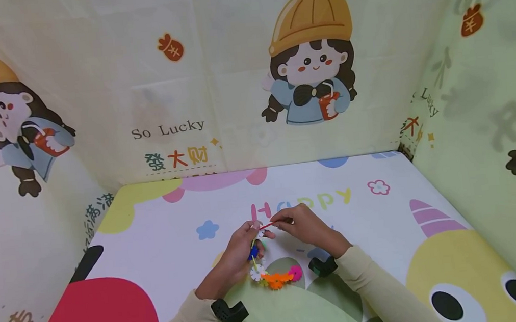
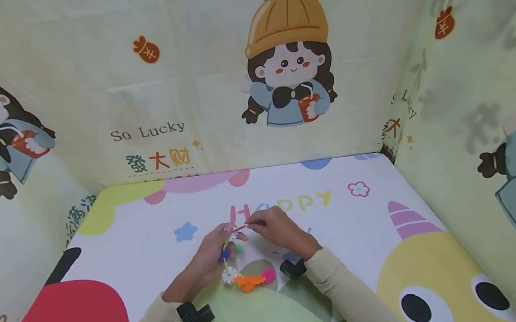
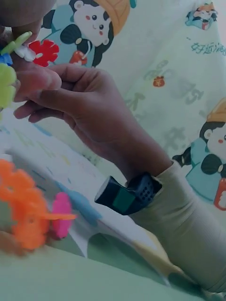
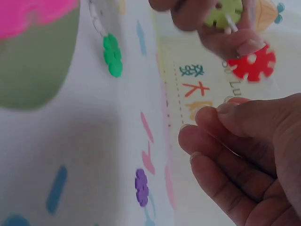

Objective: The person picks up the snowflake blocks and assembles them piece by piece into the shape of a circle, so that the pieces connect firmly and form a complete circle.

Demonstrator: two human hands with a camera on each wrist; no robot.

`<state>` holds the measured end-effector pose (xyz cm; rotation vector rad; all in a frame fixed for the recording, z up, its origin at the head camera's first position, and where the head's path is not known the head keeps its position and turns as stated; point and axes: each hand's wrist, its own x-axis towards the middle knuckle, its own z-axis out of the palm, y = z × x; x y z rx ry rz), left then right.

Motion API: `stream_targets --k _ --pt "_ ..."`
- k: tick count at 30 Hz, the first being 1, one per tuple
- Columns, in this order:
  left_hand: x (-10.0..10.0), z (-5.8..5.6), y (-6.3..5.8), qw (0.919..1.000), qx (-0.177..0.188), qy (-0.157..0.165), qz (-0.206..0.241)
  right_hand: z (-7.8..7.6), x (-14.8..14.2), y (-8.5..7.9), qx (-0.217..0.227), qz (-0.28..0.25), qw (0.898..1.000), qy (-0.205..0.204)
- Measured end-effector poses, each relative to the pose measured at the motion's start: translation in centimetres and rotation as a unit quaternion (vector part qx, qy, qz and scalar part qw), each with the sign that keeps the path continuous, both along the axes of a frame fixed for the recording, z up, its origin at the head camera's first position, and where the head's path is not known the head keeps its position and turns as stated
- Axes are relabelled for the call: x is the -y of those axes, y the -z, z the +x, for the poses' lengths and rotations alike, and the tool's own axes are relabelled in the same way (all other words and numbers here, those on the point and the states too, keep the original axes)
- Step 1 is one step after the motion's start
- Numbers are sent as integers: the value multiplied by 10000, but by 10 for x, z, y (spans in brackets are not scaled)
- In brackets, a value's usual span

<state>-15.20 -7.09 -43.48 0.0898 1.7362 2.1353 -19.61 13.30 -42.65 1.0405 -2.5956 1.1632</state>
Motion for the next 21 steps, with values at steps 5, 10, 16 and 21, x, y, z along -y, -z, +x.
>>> stream_targets --k 5,10,16,21 --pt "4 0 0 9986 -332 333 -254 -6 -7 -1 84 -110 9997 184" --pt "7 -3 2 9996 -107 274 55 -11 -10 -3 260 9 9988 420" --pt "8 -3 -2 9996 91 -162 197 -17 -12 2 588 273 9945 821" --pt "10 -3 -3 9980 169 -225 566 -21 -11 10 670 397 9921 979"
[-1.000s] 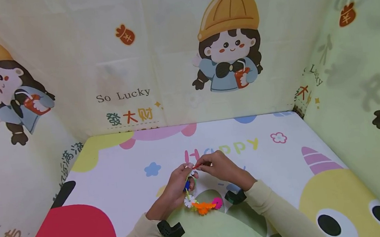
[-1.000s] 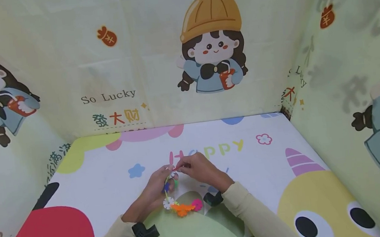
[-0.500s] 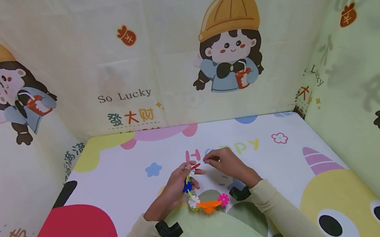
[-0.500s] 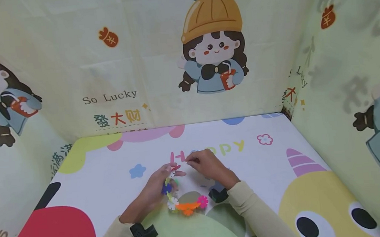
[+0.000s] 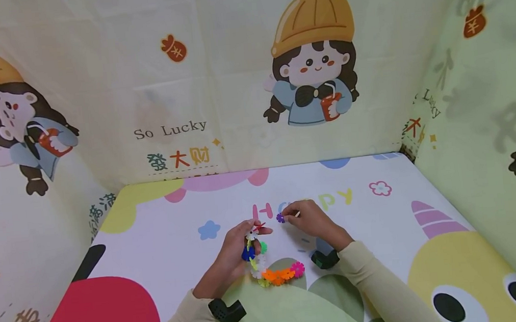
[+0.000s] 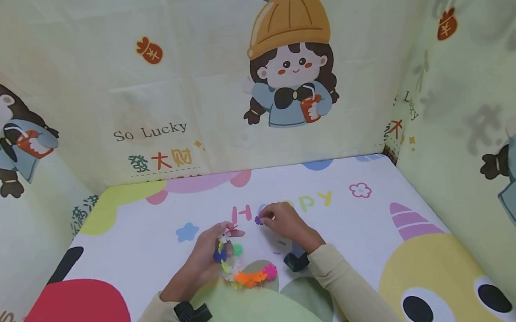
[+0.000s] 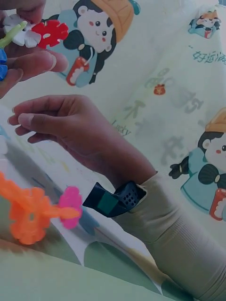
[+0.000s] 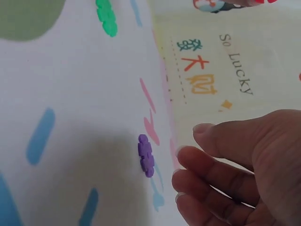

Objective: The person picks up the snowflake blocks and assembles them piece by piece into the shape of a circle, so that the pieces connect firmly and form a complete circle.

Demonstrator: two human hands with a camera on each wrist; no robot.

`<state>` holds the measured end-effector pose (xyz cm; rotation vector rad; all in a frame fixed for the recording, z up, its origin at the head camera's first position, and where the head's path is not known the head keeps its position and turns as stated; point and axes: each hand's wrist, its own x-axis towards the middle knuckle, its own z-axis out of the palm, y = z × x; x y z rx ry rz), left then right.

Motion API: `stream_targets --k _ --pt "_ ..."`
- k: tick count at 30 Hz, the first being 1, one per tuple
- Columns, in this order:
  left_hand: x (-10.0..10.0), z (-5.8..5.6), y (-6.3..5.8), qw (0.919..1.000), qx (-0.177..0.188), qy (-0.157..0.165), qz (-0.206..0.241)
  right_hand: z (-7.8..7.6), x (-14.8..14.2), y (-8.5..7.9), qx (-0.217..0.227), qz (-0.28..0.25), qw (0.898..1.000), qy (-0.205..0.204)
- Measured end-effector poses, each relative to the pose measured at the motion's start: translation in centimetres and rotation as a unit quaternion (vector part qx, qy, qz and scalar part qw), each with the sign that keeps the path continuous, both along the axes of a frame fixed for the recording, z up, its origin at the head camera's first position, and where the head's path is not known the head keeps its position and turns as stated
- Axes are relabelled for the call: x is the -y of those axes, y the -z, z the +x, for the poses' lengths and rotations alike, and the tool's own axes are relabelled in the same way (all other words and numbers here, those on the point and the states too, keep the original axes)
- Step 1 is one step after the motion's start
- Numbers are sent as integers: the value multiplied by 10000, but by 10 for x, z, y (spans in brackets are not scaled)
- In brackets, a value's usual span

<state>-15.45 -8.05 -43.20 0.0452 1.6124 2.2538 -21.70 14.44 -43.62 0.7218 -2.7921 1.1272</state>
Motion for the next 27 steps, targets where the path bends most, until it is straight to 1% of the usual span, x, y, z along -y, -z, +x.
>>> stream_targets --k 4,8,12,17,20,23,27 --pt "0 0 -1 9999 22 25 132 -4 0 4 106 -7 9998 181" --pt "1 0 -1 9999 43 -105 -3 -8 -1 8 288 -65 9990 327" --pt "1 0 -1 9996 15 -237 -179 -12 -1 13 511 -86 9980 369" --pt "1 -1 0 9992 115 -355 -158 -17 0 20 778 -81 9959 448" --pt "2 0 1 9992 135 -357 -153 -20 2 22 904 -85 9945 521" --pt "2 0 1 9993 35 -280 -245 -23 4 24 901 -25 9944 550" --pt "2 -1 2 9987 -126 -249 -418 -27 8 25 775 233 9953 533"
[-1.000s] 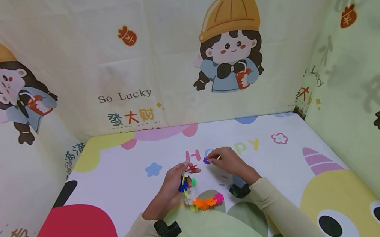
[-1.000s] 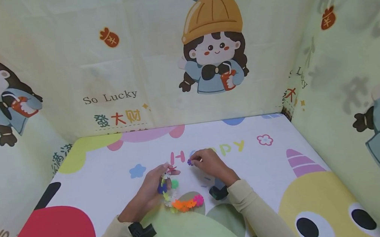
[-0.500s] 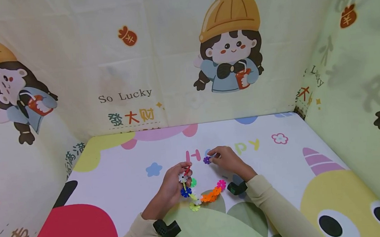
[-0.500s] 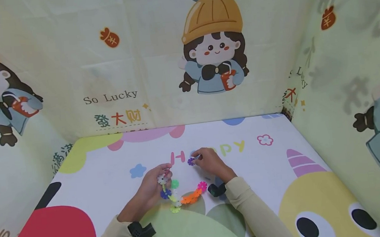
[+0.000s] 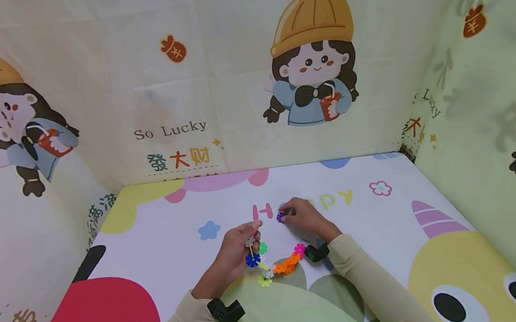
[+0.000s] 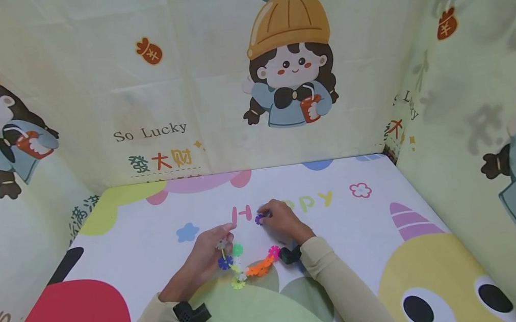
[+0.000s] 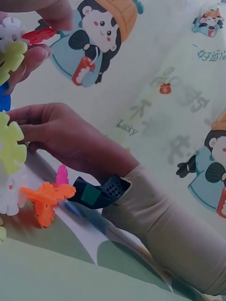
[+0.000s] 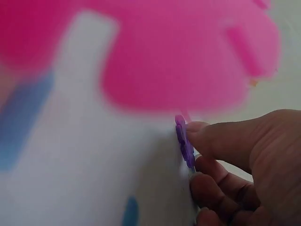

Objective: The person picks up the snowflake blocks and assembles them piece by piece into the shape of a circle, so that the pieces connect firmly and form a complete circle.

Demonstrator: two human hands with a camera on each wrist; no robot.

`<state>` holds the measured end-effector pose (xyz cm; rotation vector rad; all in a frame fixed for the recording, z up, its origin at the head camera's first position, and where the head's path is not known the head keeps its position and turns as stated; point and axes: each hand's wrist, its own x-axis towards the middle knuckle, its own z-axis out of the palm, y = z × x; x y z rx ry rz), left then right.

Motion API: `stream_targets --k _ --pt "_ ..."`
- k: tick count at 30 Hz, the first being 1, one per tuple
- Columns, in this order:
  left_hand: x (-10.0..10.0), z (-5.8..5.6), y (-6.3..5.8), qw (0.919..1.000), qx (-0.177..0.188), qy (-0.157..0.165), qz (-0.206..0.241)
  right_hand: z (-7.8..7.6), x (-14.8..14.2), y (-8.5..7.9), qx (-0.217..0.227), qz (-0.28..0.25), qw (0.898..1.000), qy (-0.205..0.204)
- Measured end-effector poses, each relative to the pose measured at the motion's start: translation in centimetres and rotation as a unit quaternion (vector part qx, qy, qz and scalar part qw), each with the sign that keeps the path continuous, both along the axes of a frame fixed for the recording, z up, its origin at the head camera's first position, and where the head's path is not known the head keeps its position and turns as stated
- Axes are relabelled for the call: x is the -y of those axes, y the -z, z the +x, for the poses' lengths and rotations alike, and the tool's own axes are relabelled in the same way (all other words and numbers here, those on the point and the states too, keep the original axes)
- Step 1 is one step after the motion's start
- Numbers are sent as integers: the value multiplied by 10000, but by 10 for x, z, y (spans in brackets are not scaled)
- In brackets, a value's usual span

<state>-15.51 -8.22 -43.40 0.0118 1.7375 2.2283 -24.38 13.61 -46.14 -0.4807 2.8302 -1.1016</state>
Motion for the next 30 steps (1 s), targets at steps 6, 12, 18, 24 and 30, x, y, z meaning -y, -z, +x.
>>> stream_targets --k 6,12,18,24,30 --pt "-1 0 -1 10000 3 -54 46 0 4 -4 -25 365 9993 -58" --pt "-1 1 -1 10000 -15 28 -52 3 3 -6 200 409 9989 -105" --pt "-1 1 -1 9996 -13 260 -145 5 -1 -7 256 136 9994 -206" --pt "-2 1 -2 9993 -18 356 -77 2 -13 -7 315 5 9983 -500" --pt "-2 1 -2 9992 27 393 12 2 -20 -17 270 -225 9975 -606"
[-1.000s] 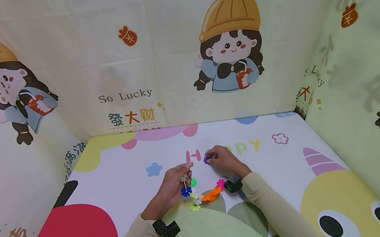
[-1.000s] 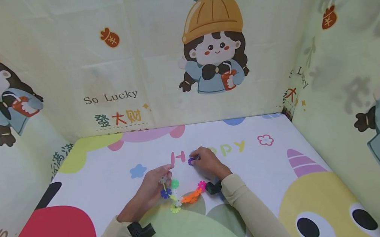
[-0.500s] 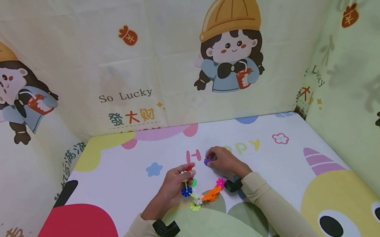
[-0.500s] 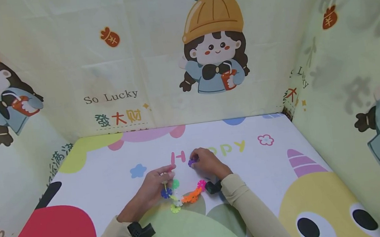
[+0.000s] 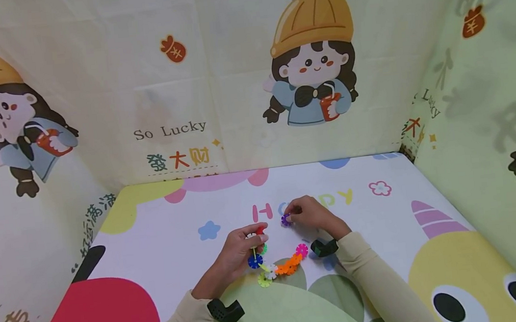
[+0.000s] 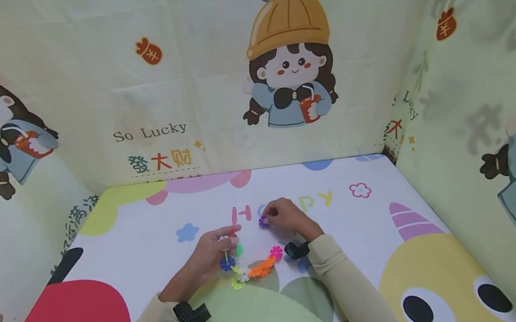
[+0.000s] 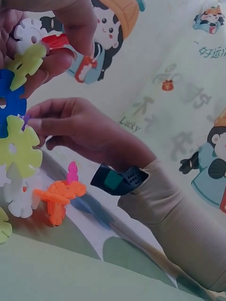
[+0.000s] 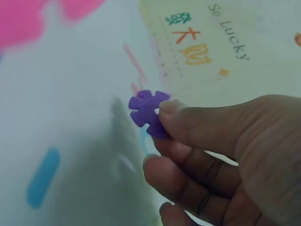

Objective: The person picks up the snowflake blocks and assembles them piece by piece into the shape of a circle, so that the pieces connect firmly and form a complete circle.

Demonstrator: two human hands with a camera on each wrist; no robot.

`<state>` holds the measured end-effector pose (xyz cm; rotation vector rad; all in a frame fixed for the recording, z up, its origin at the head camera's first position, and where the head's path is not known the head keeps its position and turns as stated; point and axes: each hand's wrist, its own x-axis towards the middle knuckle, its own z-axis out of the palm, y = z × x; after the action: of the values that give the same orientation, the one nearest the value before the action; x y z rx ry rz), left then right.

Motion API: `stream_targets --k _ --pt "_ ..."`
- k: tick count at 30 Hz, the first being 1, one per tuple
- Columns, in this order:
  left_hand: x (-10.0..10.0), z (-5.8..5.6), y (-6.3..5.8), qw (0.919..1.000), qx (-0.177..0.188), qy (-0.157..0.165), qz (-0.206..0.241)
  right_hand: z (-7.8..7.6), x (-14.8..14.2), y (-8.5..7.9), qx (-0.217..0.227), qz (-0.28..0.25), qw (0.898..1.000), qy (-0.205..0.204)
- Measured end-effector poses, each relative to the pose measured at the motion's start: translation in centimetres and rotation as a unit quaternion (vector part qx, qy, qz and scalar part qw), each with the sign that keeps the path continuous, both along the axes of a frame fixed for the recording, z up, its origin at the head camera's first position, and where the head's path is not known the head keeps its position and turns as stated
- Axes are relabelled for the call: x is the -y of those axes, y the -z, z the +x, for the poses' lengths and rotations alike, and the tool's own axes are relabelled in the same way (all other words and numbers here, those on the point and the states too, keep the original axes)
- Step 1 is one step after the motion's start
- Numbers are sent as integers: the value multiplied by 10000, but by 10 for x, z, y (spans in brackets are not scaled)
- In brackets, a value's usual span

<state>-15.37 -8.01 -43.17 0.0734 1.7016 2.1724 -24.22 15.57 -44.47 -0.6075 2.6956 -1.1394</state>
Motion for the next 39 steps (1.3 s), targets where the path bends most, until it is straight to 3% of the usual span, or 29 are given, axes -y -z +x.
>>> stream_targets --k 13,21,32,39 --pt "-3 -1 1 9998 48 -81 -147 13 13 -28 -205 -992 9948 -68" --pt "-2 0 1 9997 -13 -22 -245 26 20 -44 -129 -1128 9930 -331" --pt "1 2 -1 9998 -37 69 -198 39 26 -51 59 -1498 9844 -923" --pt "0 2 -1 9998 -113 117 -129 43 28 -54 59 -1489 9843 -946"
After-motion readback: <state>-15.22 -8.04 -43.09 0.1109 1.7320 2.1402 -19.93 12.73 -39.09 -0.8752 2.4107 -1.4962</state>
